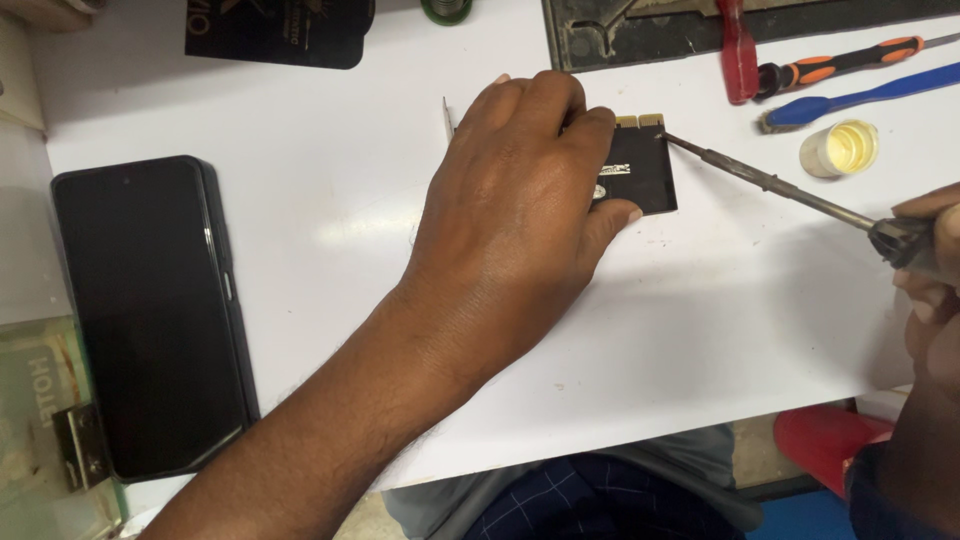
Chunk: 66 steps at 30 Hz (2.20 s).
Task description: The person repairs a graphics card at a workbench. They hold the graphics card in one hand and use a soldering iron with the other hand to work on the board's components, repositioning and flipping the card to reach different areas, and at the end use tweezers on the board while continuing to solder.
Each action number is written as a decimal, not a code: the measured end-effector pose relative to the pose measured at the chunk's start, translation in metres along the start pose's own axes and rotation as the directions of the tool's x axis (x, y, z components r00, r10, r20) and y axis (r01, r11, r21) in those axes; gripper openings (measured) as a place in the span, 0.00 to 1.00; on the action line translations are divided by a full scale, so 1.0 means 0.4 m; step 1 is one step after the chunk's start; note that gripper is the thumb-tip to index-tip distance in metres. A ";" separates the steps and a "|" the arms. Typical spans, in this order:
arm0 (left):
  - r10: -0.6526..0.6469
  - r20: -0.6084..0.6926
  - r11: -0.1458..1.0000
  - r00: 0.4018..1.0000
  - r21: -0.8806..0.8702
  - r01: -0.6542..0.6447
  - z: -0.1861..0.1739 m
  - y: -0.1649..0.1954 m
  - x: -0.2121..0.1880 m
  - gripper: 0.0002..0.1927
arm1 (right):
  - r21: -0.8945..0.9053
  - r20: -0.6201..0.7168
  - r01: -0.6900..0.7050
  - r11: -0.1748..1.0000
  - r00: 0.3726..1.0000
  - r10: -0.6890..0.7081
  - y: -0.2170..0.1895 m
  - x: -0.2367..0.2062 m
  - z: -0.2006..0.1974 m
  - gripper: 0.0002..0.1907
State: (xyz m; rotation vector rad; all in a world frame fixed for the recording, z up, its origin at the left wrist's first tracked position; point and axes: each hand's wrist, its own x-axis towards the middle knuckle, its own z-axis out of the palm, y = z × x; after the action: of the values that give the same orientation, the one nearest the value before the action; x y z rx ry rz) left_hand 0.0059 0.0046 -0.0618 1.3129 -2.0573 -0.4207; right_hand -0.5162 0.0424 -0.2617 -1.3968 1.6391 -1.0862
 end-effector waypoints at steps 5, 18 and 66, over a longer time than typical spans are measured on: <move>-0.001 0.005 1.000 1.000 0.001 0.001 0.001 -0.001 0.000 0.23 | -0.193 0.118 0.283 0.940 0.957 -0.264 -0.054 -0.006 0.037 0.21; 0.002 -0.010 1.000 1.000 -0.017 -0.002 -0.006 -0.004 -0.007 0.21 | -0.626 0.123 0.262 0.734 0.963 -0.240 -0.585 -0.158 0.312 0.21; -0.001 0.006 1.000 1.000 -0.013 0.001 0.000 -0.003 0.007 0.24 | -0.020 0.094 0.117 0.993 0.989 -0.114 -0.010 -0.065 0.063 0.08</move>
State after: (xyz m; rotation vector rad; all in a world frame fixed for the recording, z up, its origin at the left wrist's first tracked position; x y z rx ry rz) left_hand 0.0058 0.0016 -0.0615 1.3062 -2.0554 -0.4383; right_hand -0.4876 0.0641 -0.2678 -1.5518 1.5261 -1.0524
